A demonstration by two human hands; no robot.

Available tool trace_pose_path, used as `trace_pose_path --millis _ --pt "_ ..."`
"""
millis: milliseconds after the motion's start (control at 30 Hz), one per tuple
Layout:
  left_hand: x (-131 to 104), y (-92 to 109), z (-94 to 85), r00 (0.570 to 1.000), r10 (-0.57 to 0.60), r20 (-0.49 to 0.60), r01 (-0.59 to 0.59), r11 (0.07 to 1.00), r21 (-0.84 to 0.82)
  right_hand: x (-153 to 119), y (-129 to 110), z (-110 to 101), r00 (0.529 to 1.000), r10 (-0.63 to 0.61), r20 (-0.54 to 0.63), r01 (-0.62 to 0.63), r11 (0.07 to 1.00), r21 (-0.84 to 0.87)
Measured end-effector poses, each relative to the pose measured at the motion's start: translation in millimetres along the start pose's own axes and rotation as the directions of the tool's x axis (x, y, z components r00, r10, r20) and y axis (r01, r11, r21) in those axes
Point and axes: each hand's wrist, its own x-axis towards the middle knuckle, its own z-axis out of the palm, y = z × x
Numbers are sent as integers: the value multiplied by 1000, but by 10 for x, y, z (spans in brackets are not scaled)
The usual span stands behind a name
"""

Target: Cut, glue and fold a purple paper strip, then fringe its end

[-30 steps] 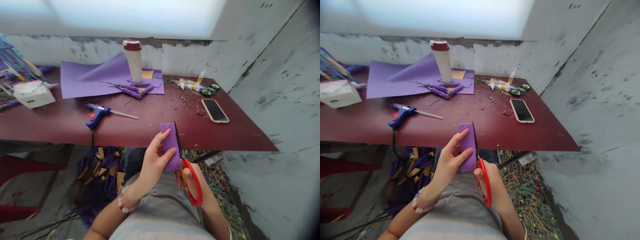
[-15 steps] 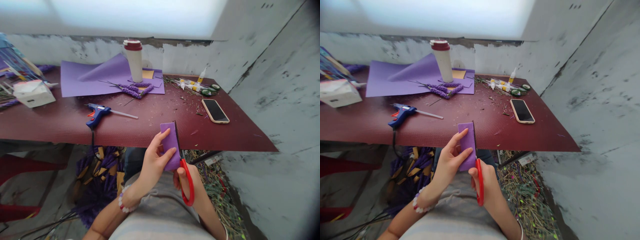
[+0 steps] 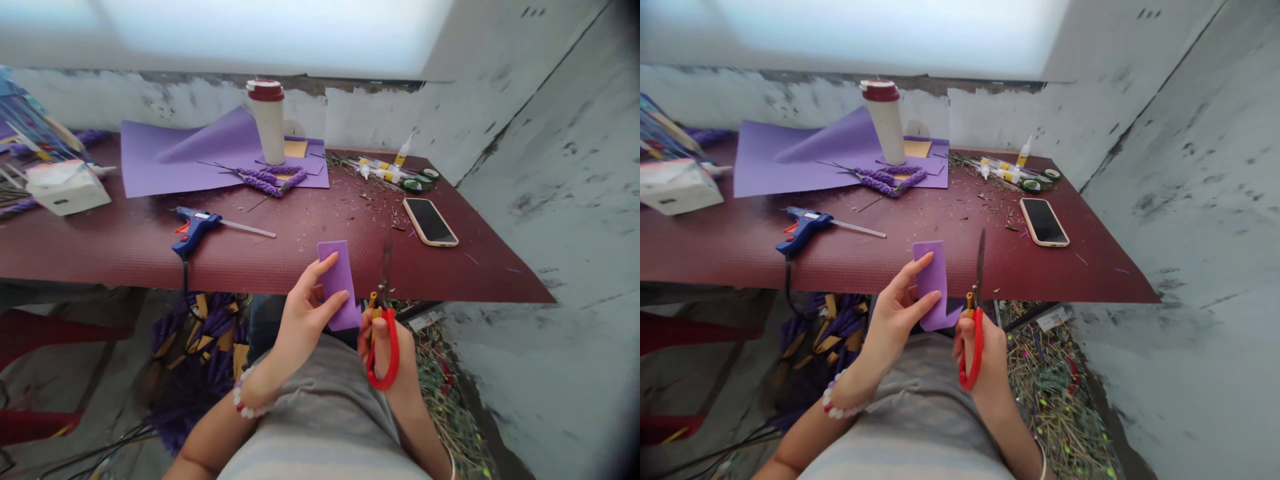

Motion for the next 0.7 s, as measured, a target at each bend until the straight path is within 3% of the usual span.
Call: trace_pose_path --millis 133,267,367,433,533,700 --pt "75 59 -43 1000 30 9 -30 1000 0 138 -112 -29 972 -184 -149 193 980 49" --pt "178 129 -70 993 114 32 -115 993 24 296 -284 -39 926 -370 -79 371 928 6" --pt "252 184 -86 987 149 64 -152 988 39 359 -345 9 932 -360 39 361 932 -26" --pt "282 218 -101 984 157 81 -160 987 33 379 -346 71 945 -317 77 315 948 43" --pt "294 259 -129 985 147 87 -147 989 -3 391 -326 167 961 -271 55 260 953 157" --pt "292 300 -149 997 44 66 -36 992 -117 391 -316 236 966 -259 -11 257 951 170"
